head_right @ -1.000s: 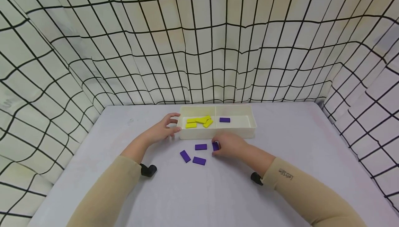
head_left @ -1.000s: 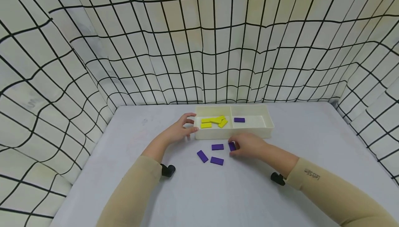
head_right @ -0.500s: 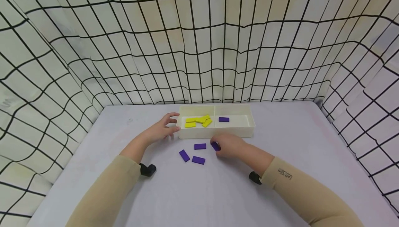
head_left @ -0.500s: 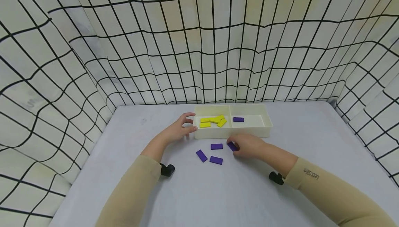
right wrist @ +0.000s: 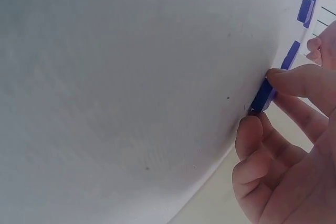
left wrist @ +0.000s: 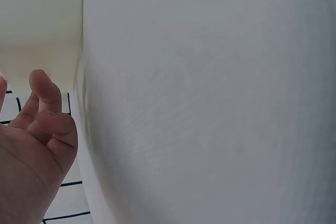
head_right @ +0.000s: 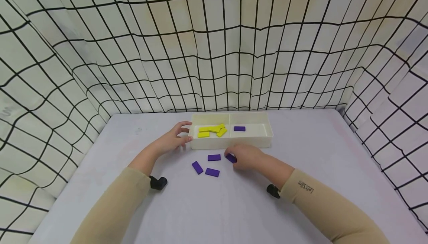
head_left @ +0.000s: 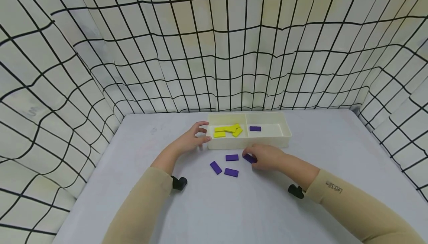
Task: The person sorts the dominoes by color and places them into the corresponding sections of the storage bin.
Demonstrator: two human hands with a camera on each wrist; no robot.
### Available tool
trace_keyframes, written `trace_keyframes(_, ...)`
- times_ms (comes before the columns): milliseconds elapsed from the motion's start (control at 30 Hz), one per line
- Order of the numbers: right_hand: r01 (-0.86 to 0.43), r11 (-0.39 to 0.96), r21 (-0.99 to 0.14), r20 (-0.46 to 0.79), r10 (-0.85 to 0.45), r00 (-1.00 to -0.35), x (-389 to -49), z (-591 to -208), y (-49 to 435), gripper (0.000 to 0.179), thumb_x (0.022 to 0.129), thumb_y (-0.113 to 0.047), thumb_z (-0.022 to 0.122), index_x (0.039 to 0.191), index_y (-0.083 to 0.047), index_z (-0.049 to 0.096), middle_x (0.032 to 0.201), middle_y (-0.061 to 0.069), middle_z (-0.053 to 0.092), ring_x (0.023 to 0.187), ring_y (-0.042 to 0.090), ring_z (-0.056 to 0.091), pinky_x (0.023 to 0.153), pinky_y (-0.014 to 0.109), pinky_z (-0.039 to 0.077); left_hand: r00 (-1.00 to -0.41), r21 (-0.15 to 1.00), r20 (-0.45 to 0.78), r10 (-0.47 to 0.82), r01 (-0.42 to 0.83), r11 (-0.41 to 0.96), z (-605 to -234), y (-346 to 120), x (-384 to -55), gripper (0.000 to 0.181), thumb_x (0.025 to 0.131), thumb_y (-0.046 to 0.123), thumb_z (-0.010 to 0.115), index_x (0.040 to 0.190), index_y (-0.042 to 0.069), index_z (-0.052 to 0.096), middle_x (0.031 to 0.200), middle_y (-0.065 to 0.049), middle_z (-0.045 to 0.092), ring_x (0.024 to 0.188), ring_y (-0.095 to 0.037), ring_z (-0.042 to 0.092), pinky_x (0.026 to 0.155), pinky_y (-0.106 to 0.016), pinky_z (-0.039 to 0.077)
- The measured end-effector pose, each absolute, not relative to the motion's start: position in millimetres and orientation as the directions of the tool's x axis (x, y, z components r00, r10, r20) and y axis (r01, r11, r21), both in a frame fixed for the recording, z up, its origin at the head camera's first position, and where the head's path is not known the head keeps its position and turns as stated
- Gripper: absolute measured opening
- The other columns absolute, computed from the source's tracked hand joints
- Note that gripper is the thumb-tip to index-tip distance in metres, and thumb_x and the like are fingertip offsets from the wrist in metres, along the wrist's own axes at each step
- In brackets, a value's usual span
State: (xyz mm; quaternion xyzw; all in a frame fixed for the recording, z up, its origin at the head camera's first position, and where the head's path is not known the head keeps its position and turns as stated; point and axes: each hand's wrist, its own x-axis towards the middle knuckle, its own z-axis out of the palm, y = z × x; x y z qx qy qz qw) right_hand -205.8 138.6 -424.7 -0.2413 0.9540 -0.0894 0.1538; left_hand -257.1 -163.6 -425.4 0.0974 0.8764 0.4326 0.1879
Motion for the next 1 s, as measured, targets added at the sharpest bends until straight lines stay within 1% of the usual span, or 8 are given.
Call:
trace_keyframes(167, -0.439, 0.867, -0.235, -0.255, -0.491, -0.833, -206, -426, 139, 0.037, 0.086, -0.019, 0.077, 0.121, -0.025, 0.067, 0.101, -0.005, 0.062, 0.086, 0.013, 0.054, 0.083, 0.034, 0.05, -0.913, 0.796, -0.247, 0.326, 0.001, 0.605, -426, -163, -257, 0.068, 0.096, 0.039, 0.064, 0.151, 0.037, 0.024, 0.148, -0.006, 0.042, 0.089, -0.024, 0.061, 0.094, -0.046, 0.04)
trace_keyframes(367, -0.452, 0.861, -0.233, -0.241, -0.501, -0.831, -206, -426, 140, 0.035, 0.087, -0.021, 0.076, 0.12, -0.025, 0.067, 0.097, -0.006, 0.061, 0.084, 0.012, 0.053, 0.081, 0.033, 0.049, -0.913, 0.798, -0.254, 0.319, -0.011, 0.603, -425, -162, -257, 0.068, 0.096, 0.039, 0.065, 0.151, 0.035, 0.025, 0.147, -0.007, 0.043, 0.091, -0.023, 0.061, 0.092, -0.045, 0.041)
trace_keyframes(467, -0.449, 0.865, -0.224, -0.237, -0.496, -0.836, -206, -426, 140, 0.034, 0.087, -0.022, 0.075, 0.12, -0.027, 0.067, 0.094, -0.007, 0.06, 0.083, 0.012, 0.052, 0.081, 0.032, 0.048, -0.913, 0.8, -0.256, 0.317, -0.016, 0.6, -425, -162, -257, 0.068, 0.096, 0.039, 0.065, 0.151, 0.035, 0.026, 0.147, -0.007, 0.043, 0.091, -0.024, 0.061, 0.092, -0.045, 0.04)
trace_keyframes(700, -0.445, 0.865, -0.232, -0.236, -0.494, -0.837, -206, -425, 142, 0.031, 0.087, -0.023, 0.075, 0.117, -0.028, 0.068, 0.094, -0.007, 0.06, 0.083, 0.013, 0.052, 0.081, 0.033, 0.048, -0.913, 0.797, -0.258, 0.317, -0.016, 0.604, -424, -161, -257, 0.069, 0.095, 0.041, 0.066, 0.151, 0.037, 0.025, 0.148, -0.006, 0.042, 0.092, -0.023, 0.061, 0.094, -0.045, 0.039)
trace_keyframes(833, -0.444, 0.861, -0.247, -0.235, -0.498, -0.835, -207, -423, 146, 0.029, 0.088, -0.021, 0.074, 0.115, -0.028, 0.069, 0.095, -0.008, 0.061, 0.084, 0.012, 0.053, 0.082, 0.034, 0.048, -0.911, 0.798, -0.261, 0.32, -0.017, 0.602, -423, -161, -256, 0.068, 0.096, 0.04, 0.065, 0.151, 0.037, 0.025, 0.148, -0.006, 0.042, 0.093, -0.024, 0.061, 0.095, -0.046, 0.039)
trace_keyframes(1000, -0.466, 0.843, -0.27, -0.211, -0.523, -0.826, -211, -414, 152, 0.027, 0.088, -0.017, 0.072, 0.114, -0.028, 0.069, 0.093, -0.01, 0.061, 0.083, 0.013, 0.053, 0.08, 0.033, 0.048, -0.912, 0.799, -0.259, 0.318, -0.017, 0.6, -423, -162, -255, 0.068, 0.096, 0.04, 0.065, 0.151, 0.037, 0.025, 0.148, -0.006, 0.042, 0.091, -0.024, 0.061, 0.095, -0.046, 0.039)
